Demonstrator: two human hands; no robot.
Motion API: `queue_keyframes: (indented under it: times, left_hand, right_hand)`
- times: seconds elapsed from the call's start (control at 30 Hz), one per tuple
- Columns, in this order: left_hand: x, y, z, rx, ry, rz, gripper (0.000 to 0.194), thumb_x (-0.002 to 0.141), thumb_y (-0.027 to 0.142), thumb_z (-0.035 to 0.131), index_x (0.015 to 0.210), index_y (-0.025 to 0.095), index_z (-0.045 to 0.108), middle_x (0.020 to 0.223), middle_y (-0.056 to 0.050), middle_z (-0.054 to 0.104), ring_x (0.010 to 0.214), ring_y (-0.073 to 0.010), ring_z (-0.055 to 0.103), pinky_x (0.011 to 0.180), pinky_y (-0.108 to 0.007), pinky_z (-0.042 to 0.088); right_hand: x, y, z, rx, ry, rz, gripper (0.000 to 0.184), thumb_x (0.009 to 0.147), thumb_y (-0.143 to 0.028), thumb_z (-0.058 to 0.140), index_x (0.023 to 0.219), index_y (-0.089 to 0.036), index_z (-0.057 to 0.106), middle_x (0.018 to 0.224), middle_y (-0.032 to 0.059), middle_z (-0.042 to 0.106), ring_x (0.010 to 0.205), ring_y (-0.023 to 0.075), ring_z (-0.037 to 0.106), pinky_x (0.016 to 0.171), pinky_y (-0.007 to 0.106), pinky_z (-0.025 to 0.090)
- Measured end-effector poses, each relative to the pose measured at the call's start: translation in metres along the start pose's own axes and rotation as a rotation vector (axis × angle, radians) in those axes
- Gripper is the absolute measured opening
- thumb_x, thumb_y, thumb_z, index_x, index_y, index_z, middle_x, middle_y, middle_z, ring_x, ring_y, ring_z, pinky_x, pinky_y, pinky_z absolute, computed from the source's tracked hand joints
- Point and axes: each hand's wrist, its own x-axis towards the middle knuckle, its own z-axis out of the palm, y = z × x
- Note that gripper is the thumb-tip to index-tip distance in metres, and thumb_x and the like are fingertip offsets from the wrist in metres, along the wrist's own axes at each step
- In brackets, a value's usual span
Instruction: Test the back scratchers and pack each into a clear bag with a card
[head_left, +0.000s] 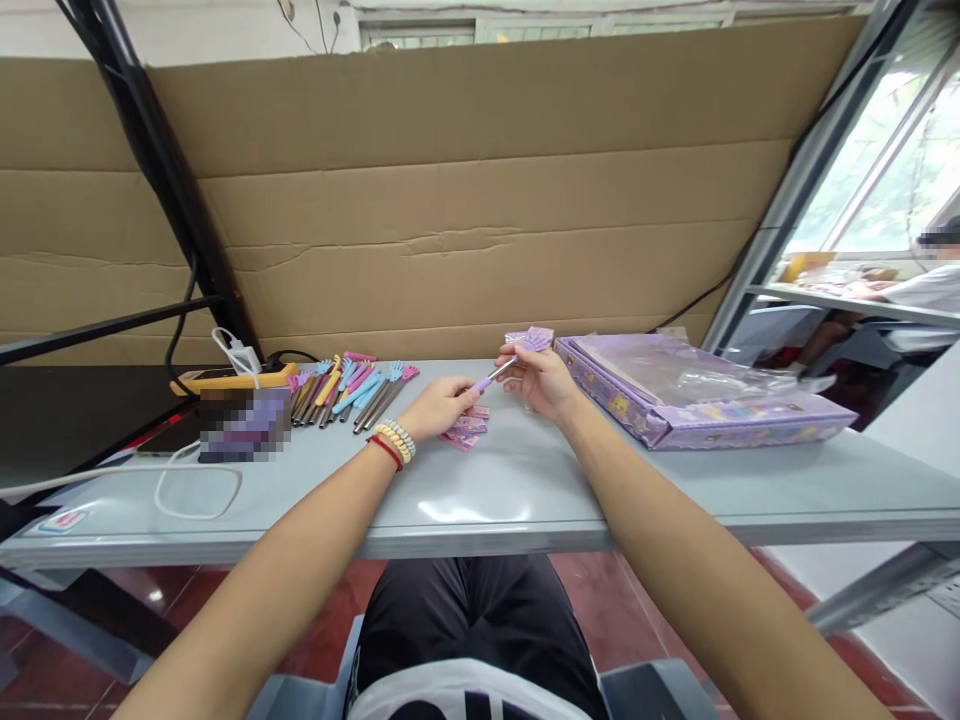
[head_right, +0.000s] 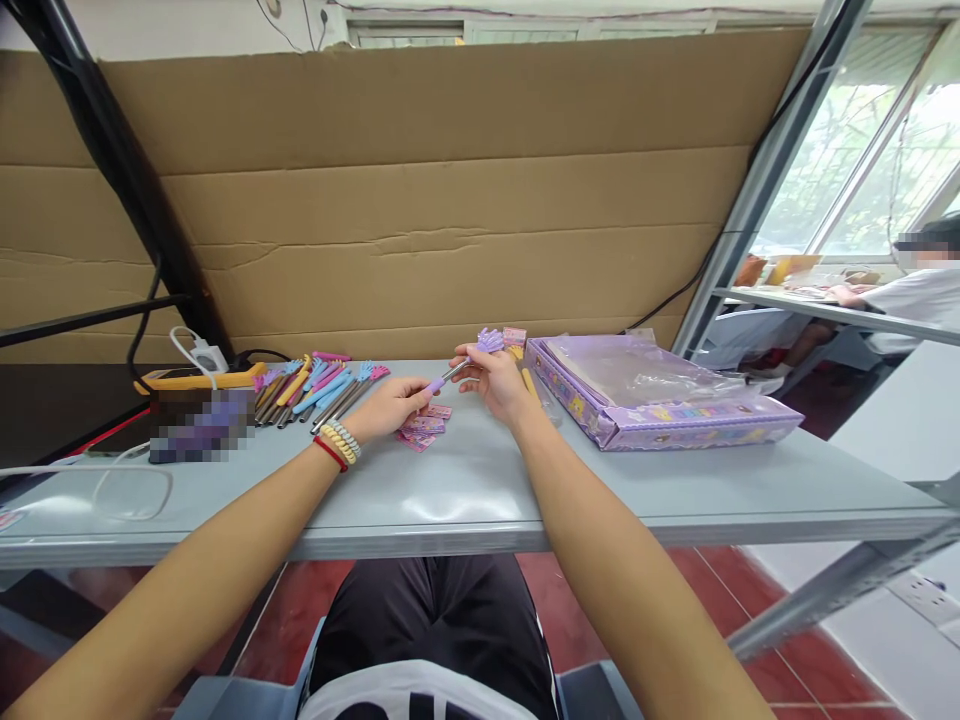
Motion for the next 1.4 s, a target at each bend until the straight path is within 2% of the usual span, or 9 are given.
queue_keyframes:
  times: [0.1, 0.2, 0.4, 0.53, 0.67, 0.9, 1.07, 1.27, 1.4]
  left_hand:
    - [-0.003, -0.001, 0.003, -0.068, -0.11, -0.047, 0.035, 0.082, 0.048, 0.06, 0.08, 0.014, 0.054, 0.063, -0.001, 0.055, 0.048, -0.0079, 0.051, 0.044, -0.02, 0.041]
    - [-0.004, -0.002, 0.007, -0.146, -0.176, -0.087, 0.039, 0.081, 0.052, 0.059, 0.084, 0.014, 0.053, 0.062, 0.0, 0.053, 0.051, -0.0107, 0.054, 0.048, -0.025, 0.045]
    - [-0.002, 0.0, 0.003, 0.263, 0.032, 0.129, 0.031, 0.09, 0.041, 0.046, 0.076, 0.016, 0.054, 0.061, 0.001, 0.05, 0.057, -0.0102, 0.05, 0.056, -0.023, 0.038]
    - [-0.002, -0.002, -0.002, 0.598, 0.123, 0.285, 0.034, 0.094, 0.038, 0.038, 0.077, 0.016, 0.058, 0.064, 0.0, 0.057, 0.06, -0.0119, 0.051, 0.058, -0.025, 0.034]
    - [-0.003, -0.004, -0.008, 0.758, 0.139, 0.314, 0.041, 0.095, 0.043, 0.033, 0.084, 0.017, 0.063, 0.066, -0.001, 0.062, 0.059, -0.0134, 0.052, 0.058, -0.026, 0.033]
    - [-0.005, -0.002, -0.017, 0.799, 0.181, 0.309, 0.043, 0.095, 0.047, 0.034, 0.113, 0.02, 0.062, 0.067, -0.001, 0.064, 0.062, -0.016, 0.057, 0.059, -0.025, 0.036]
    - [0.001, -0.007, -0.014, 0.865, 0.222, 0.302, 0.033, 0.094, 0.034, 0.036, 0.098, 0.017, 0.064, 0.08, -0.005, 0.068, 0.072, -0.018, 0.061, 0.066, -0.028, 0.042]
    - [0.006, -0.012, -0.017, 0.848, 0.322, 0.265, 0.03, 0.092, 0.025, 0.038, 0.112, 0.018, 0.06, 0.104, -0.008, 0.069, 0.096, -0.0207, 0.062, 0.083, -0.032, 0.046]
    - [0.004, -0.013, -0.018, 0.856, 0.299, 0.215, 0.033, 0.093, 0.031, 0.038, 0.113, 0.02, 0.062, 0.097, -0.007, 0.071, 0.09, -0.0211, 0.064, 0.078, -0.031, 0.046]
  right_hand:
    - [0.0, -0.001, 0.0, 0.02, 0.021, -0.007, 0.015, 0.075, -0.031, 0.065, 0.078, -0.017, 0.062, 0.071, 0.003, 0.068, 0.06, 0.0129, 0.062, 0.053, 0.025, 0.051]
    - [-0.001, 0.0, 0.002, -0.069, 0.019, 0.051, 0.02, 0.078, -0.035, 0.064, 0.078, -0.016, 0.061, 0.069, 0.004, 0.067, 0.057, 0.0131, 0.062, 0.048, 0.023, 0.048]
    - [-0.002, 0.004, 0.005, -0.274, -0.028, 0.102, 0.032, 0.075, -0.045, 0.067, 0.07, -0.015, 0.058, 0.046, -0.0029, 0.051, 0.037, 0.0077, 0.045, 0.037, 0.02, 0.035]
    - [-0.003, 0.005, 0.005, -0.339, -0.089, 0.11, 0.04, 0.064, -0.051, 0.075, 0.067, -0.016, 0.054, 0.049, -0.0027, 0.053, 0.039, 0.0073, 0.045, 0.038, 0.021, 0.035]
    - [-0.006, 0.006, 0.007, -0.486, -0.133, 0.082, 0.047, 0.059, -0.057, 0.076, 0.065, -0.015, 0.055, 0.053, -0.0013, 0.054, 0.043, 0.0078, 0.047, 0.04, 0.022, 0.036]
    - [-0.009, 0.011, 0.014, -0.831, -0.088, -0.104, 0.049, 0.074, -0.064, 0.059, 0.071, -0.015, 0.055, 0.05, -0.0015, 0.05, 0.044, 0.0083, 0.043, 0.043, 0.023, 0.031]
    - [-0.008, 0.015, 0.008, -1.061, -0.163, -0.175, 0.038, 0.081, -0.052, 0.055, 0.079, -0.014, 0.062, 0.054, -0.0011, 0.052, 0.05, 0.0103, 0.044, 0.049, 0.024, 0.031]
    - [-0.011, 0.016, 0.007, -1.249, -0.316, -0.126, 0.021, 0.074, -0.033, 0.062, 0.083, -0.015, 0.068, 0.058, -0.0014, 0.056, 0.055, 0.0103, 0.047, 0.055, 0.023, 0.032]
    - [-0.01, 0.018, 0.005, -1.308, -0.33, -0.103, 0.021, 0.073, -0.034, 0.063, 0.081, -0.016, 0.069, 0.058, -0.0014, 0.057, 0.057, 0.0109, 0.048, 0.055, 0.023, 0.032]
